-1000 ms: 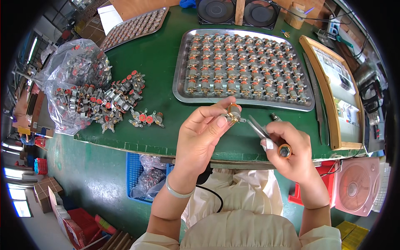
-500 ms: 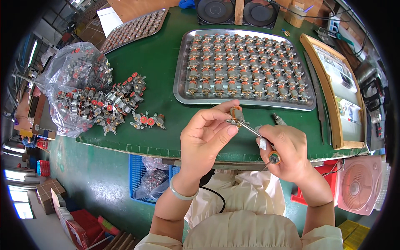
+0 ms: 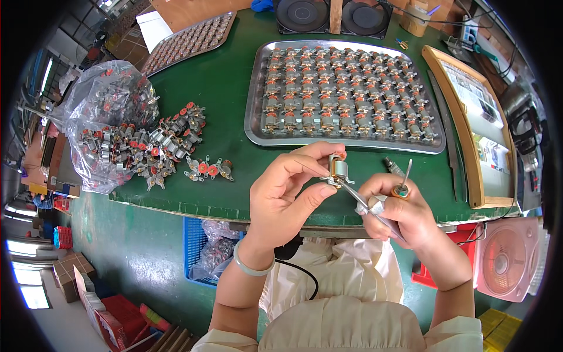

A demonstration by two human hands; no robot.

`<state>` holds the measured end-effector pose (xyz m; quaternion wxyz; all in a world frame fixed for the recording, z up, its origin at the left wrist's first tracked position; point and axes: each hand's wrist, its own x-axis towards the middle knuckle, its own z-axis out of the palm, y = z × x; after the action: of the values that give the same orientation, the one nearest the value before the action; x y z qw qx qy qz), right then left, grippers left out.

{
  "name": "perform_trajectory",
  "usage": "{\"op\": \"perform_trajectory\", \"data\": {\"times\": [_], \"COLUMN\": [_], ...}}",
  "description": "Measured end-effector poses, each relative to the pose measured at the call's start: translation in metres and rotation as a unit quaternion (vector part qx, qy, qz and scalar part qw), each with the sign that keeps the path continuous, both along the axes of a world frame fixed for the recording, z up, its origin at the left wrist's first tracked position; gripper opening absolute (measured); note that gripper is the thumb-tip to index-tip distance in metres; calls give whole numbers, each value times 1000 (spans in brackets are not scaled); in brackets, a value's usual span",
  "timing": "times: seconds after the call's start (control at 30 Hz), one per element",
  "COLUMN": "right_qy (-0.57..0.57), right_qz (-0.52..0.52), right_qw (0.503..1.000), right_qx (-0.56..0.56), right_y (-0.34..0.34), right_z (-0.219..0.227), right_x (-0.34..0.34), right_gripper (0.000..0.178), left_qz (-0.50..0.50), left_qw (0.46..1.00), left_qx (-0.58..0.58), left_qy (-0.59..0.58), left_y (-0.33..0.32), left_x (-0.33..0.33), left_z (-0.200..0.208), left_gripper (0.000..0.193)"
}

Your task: Manually assemble small electronic or mechanical components using a screwdriver and placing them into a tray.

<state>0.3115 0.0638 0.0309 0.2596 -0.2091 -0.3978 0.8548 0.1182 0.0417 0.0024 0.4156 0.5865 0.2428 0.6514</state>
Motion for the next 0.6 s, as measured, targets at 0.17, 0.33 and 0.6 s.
{"op": "perform_trajectory", "data": {"times": [0.17, 0.33, 0.6], "right_qy": [-5, -151, -410], "right_qz": [-37, -90, -103], "right_qw": [998, 953, 603], "right_qx": [41, 247, 677], "right_y": [-9, -8, -3], "right_z": [-2, 5, -3], "right_x": [-2, 3, 1], "right_gripper": [17, 14, 28], "left_qz": [-9, 43, 65], "left_qw": [999, 999, 997], "left_qx": [2, 8, 36], "left_qy": [-34, -12, 0], "left_y": [0, -1, -2], "left_x": [2, 0, 4], "left_z": [0, -3, 1], "left_gripper": [22, 30, 33]}}
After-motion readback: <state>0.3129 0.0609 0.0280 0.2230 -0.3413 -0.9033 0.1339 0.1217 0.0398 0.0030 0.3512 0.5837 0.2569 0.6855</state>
